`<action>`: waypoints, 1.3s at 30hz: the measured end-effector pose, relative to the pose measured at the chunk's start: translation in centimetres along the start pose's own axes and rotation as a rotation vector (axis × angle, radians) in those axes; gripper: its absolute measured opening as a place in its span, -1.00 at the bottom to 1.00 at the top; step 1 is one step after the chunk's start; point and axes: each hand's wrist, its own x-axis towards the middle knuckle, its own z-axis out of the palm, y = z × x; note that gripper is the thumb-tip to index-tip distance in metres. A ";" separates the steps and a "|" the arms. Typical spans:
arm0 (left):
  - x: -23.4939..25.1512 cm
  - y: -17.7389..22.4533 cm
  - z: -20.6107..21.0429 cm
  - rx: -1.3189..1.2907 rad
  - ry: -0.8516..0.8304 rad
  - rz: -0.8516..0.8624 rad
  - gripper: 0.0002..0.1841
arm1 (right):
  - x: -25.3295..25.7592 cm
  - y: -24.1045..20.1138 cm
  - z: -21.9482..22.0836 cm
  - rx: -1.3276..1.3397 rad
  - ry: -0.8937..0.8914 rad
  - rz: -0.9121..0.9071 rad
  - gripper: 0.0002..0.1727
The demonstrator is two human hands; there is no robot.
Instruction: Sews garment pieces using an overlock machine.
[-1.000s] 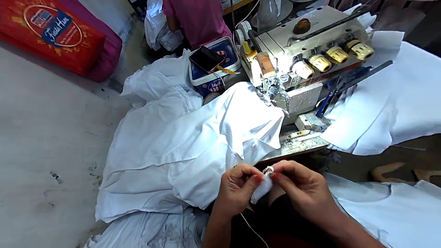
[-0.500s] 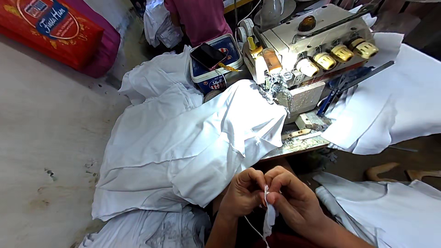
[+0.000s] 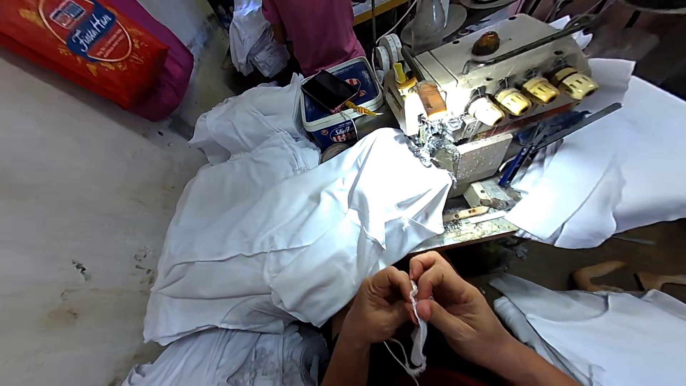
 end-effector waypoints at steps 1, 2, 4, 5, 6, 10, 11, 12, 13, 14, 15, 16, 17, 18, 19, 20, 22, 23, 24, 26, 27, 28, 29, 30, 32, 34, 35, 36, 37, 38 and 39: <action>0.0 -0.1 0.0 -0.019 0.008 0.003 -0.89 | 0.0 0.0 -0.1 0.008 -0.011 0.001 -0.79; -0.1 -0.2 0.0 -0.035 0.013 0.005 -0.88 | 0.1 0.0 -0.3 0.021 -0.025 0.004 -0.79; -0.1 -0.4 0.0 -0.068 0.014 0.006 -0.87 | 0.1 -0.1 -0.6 0.040 -0.068 0.020 -0.78; -0.2 -0.4 -0.1 -0.085 0.016 0.004 -0.86 | 0.2 -0.1 -0.8 0.042 -0.094 0.026 -0.76; -0.1 -0.5 -0.1 -0.099 0.019 0.002 -0.85 | 0.2 -0.1 -0.9 0.034 -0.117 0.029 -0.75; 0.3 -0.6 -0.3 -0.060 0.044 -0.001 -0.88 | 0.6 -0.4 -1.0 -0.142 -0.092 -0.020 -0.69; 0.5 -0.6 -0.5 -0.026 0.061 0.002 -0.90 | 0.6 -0.5 -1.0 -0.245 -0.065 -0.068 -0.69; 0.7 -0.6 -0.6 0.012 0.073 0.006 -0.93 | 0.6 -0.5 -1.0 -0.335 -0.036 -0.119 -0.69; 0.9 -0.6 -0.8 0.063 0.072 0.005 -0.94 | 0.6 -0.4 -1.1 -0.384 -0.009 -0.166 -0.71; 1.1 -0.5 -1.2 0.125 0.056 -0.005 -0.92 | 0.5 -0.3 -1.2 -0.383 0.021 -0.198 -0.73; 1.3 -0.2 -1.6 0.173 0.027 -0.018 -0.88 | 0.6 -0.4 -1.4 -0.345 0.044 -0.209 -0.76; 1.5 0.1 -2.0 0.204 -0.006 -0.041 -0.87 | 0.7 -0.6 -1.5 -0.299 0.059 -0.187 -0.80; 1.7 0.6 -2.3 0.221 -0.028 -0.069 -0.88 | 0.7 -1.0 -1.7 -0.257 0.070 -0.127 -0.81; 2.0 1.3 -2.6 0.249 -0.041 -0.101 -0.91 | 0.8 -1.4 -2.0 -0.232 0.063 -0.040 -0.80; 2.2 1.9 -2.8 0.281 -0.054 -0.132 -0.94 | 0.8 -1.7 -2.4 -0.225 0.026 0.066 -0.75; 2.4 2.5 -3.0 0.323 -0.074 -0.157 -0.94 | 1.0 -2.1 -3.0 -0.222 -0.037 0.176 -0.70; 2.9 3.2 -3.3 0.508 -0.112 -0.173 -0.87 | 1.6 -2.6 -4.2 -0.209 -0.229 0.368 -0.76; 3.0 3.2 -3.2 0.664 -0.099 -0.148 -0.84 | 1.9 -2.8 -4.6 -0.207 -0.302 0.411 -0.78; 2.9 3.0 -2.9 0.829 -0.050 -0.125 -0.80 | 2.1 -2.8 -4.6 -0.201 -0.324 0.422 -0.79; 2.2 2.3 -1.8 0.984 0.140 -0.116 -0.74 | 2.1 -2.7 -4.3 -0.177 -0.237 0.421 -0.82; 1.6 2.0 -1.1 0.891 0.222 -0.123 -0.72 | 2.0 -2.5 -4.2 -0.162 -0.165 0.428 -0.83; 0.9 1.7 -0.3 0.742 0.258 -0.132 -0.65 | 2.0 -2.4 -4.0 -0.141 -0.095 0.441 -0.83; 0.1 1.2 0.4 0.613 0.257 -0.131 -0.53 | 2.0 -2.3 -3.8 -0.109 -0.036 0.466 -0.82; -0.7 0.3 0.9 0.541 0.232 -0.106 -0.42 | 2.1 -2.3 -3.7 -0.077 0.009 0.494 -0.81; -1.6 -1.8 1.1 0.580 0.202 0.021 -0.39 | 2.1 -2.2 -3.5 -0.033 0.059 0.537 -0.80; -1.5 -2.6 -0.1 0.788 0.184 0.161 -0.67 | 2.0 -2.1 -3.5 -0.058 0.063 0.550 -0.83; -1.1 -2.3 -0.9 0.896 0.150 0.217 -0.80 | 2.0 -2.0 -3.7 -0.101 0.047 0.545 -0.84; -0.6 -1.5 -1.7 0.976 0.089 0.245 -0.83 | 2.0 -2.1 -3.9 -0.157 0.016 0.534 -0.85; 0.0 -0.6 -2.3 1.029 0.017 0.243 -0.82 | 2.0 -2.1 -4.2 -0.214 -0.028 0.520 -0.84; 0.5 0.4 -2.7 1.067 -0.055 0.220 -0.80 | 2.1 -2.1 -4.6 -0.260 -0.086 0.501 -0.82; 1.1 1.3 -2.8 1.095 -0.122 0.182 -0.78 | 2.2 -2.1 -4.9 -0.292 -0.155 0.474 -0.78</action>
